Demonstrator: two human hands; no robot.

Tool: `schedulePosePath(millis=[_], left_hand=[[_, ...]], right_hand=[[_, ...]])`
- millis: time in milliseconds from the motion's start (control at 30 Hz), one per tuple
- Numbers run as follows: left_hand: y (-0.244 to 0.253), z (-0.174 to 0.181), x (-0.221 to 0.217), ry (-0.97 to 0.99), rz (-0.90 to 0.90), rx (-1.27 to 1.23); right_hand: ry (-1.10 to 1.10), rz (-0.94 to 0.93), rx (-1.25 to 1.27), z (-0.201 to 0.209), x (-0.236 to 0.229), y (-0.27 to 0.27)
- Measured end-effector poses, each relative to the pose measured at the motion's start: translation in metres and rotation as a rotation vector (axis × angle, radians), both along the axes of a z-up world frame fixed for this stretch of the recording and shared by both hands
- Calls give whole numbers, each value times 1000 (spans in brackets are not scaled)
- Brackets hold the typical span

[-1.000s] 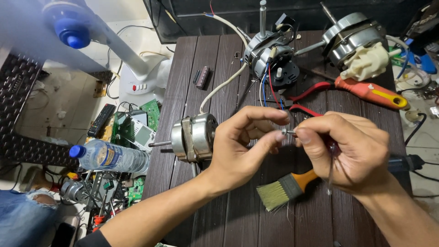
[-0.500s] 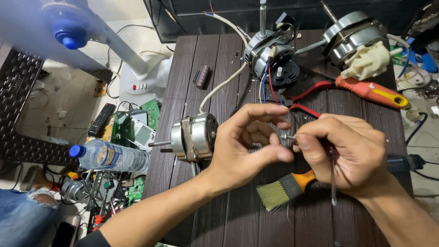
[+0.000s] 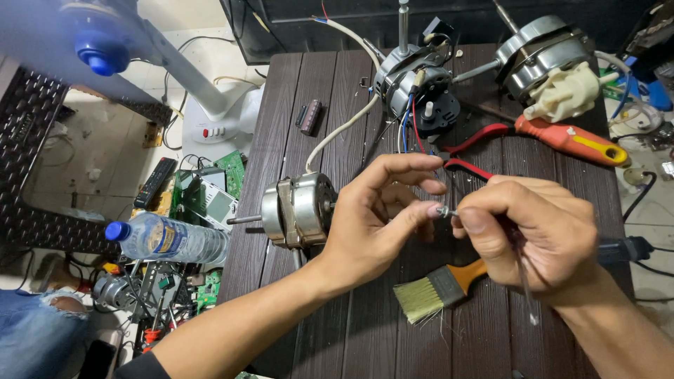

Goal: The person uses a screwdriver to tighten screws on a small electric motor placed on a wooden table. They then pick up a second motor and use the screwdriver to adjust its internal components.

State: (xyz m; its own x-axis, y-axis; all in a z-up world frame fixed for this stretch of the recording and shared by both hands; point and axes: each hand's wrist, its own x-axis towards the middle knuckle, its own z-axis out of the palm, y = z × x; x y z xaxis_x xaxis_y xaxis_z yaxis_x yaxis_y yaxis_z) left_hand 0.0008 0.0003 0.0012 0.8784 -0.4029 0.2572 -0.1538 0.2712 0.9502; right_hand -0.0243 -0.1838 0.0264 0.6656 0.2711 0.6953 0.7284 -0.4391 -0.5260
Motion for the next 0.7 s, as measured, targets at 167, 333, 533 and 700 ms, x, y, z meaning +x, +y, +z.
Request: schedulePosePath(millis=[167,333,533,700], left_hand=[[4,-4,-2,23,-57,-107],[-2,2,-2,50,-21,-31],[2,14,-5,-50,38,26],[28,46,6,-521,297,189]], right_hand=[[-11,11,-33,-2,1,-2],[4,48,15,1,-1,0],[85,-33,-87,1,3,-10],[214,18,-239,-10,13,-21]])
